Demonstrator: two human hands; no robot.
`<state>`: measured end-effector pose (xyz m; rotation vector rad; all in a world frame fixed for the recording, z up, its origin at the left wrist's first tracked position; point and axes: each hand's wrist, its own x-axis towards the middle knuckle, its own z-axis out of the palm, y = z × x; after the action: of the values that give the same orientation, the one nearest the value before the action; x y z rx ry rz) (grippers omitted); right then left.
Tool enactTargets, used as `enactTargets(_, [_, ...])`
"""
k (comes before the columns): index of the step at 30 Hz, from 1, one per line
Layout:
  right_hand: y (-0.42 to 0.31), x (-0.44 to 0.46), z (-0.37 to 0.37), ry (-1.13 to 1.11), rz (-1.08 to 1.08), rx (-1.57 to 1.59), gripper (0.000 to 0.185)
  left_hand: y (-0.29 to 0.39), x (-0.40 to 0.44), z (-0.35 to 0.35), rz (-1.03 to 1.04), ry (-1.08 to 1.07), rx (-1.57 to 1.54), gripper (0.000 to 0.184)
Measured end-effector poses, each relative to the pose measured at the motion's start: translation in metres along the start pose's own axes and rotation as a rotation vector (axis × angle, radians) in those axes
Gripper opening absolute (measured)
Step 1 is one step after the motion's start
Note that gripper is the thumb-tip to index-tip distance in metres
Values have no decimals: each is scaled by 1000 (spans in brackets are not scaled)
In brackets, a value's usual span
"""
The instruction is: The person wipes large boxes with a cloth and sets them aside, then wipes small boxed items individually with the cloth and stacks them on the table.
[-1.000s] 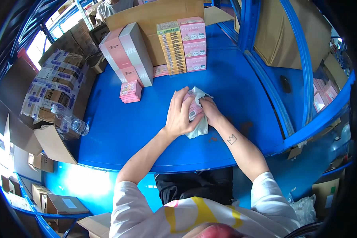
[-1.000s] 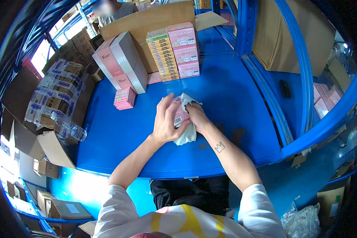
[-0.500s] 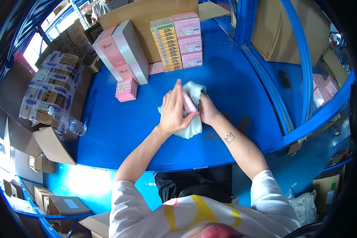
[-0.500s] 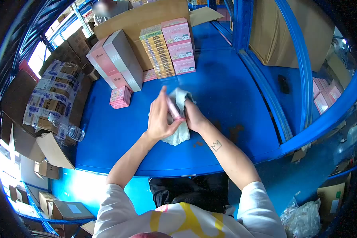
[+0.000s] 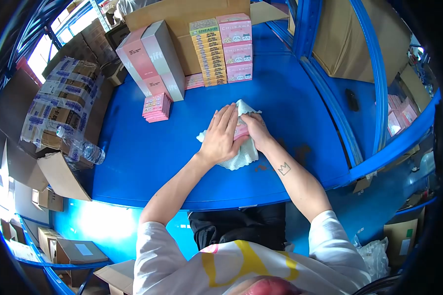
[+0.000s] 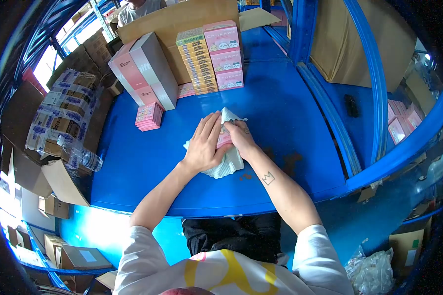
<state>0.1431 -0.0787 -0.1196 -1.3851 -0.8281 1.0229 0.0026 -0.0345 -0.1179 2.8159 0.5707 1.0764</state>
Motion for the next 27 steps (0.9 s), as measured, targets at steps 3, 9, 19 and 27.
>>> enactTargets(3, [3,0,-5,-168,-21,282,36,-2,-2,-2,38,8,-30,62])
enactTargets(9, [1,1,-9,-262,60,555,35,-3,1,-3,88,35,0,62])
enactTargets(19, [0,7,-10,-178,41,265,35,10,7,-17,-18,190,56,43])
enactTargets(27, [1,11,-16,-20,-58,72,34,-35,4,-22,81,160,75,38])
